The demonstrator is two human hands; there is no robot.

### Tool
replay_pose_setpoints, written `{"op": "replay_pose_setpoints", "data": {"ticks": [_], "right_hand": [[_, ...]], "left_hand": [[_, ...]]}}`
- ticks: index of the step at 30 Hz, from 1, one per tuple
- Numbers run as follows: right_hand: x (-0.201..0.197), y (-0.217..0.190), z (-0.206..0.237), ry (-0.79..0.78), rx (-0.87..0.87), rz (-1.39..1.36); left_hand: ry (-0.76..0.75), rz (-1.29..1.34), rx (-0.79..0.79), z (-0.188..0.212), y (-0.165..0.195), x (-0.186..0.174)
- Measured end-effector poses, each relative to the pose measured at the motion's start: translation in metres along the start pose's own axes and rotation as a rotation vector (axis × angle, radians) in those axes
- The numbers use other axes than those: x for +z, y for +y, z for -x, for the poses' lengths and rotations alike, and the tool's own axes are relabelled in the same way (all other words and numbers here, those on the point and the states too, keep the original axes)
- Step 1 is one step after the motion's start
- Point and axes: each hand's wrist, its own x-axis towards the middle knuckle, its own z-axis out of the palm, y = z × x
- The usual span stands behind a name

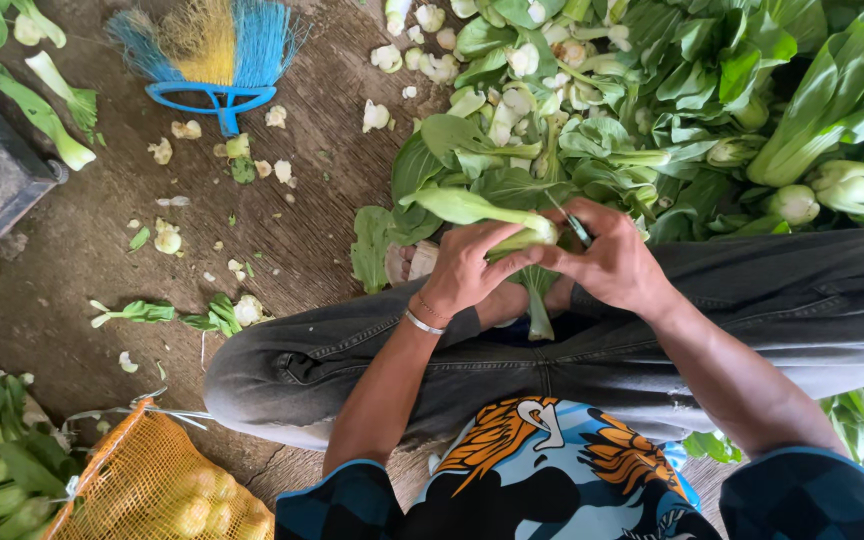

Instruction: The person sits on the floor trimming bok choy heads with a small knife, cutting off root ends and outer leaves, and drops the trimmings aside. They place the trimmed heads into orange mesh sacks and pull untrimmed vegetables from the pile to continue.

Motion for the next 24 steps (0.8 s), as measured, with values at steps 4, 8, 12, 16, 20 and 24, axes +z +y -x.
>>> {"op": "replay_pose_setpoints", "data": {"ticks": [4,8,12,16,20,24], "right_hand": [[0.007,0.025,-0.008,0.060,0.379,-0.404],[0.012,0.035,-0.017,0.233,0.469,-0.674],[0.006,0.028,-0.012,0.101,0.498,-0.609],[-0.010,0.019,-0.013,-0.033,0.329,0.317],[-0.020,0.002,-0.044,-0.292,0.251,1.099],[-0.021,-0.038,-0.092,-0.308,0.060,1.344]], "left_hand": [[-0.055,-0.121,-0.017,-0.006,0.007,-0.001],[-0.112,-0.145,-0.032,-0.009,0.016,-0.003],[-0.048,-0.174,-0.072,-0.008,0.009,-0.002],[-0.129,-0.223,-0.115,0.004,-0.010,0.010],[-0.336,-0.432,-0.200,0.025,-0.040,0.016],[-0.743,-0.577,-0.456,0.046,-0.057,0.026]]}}
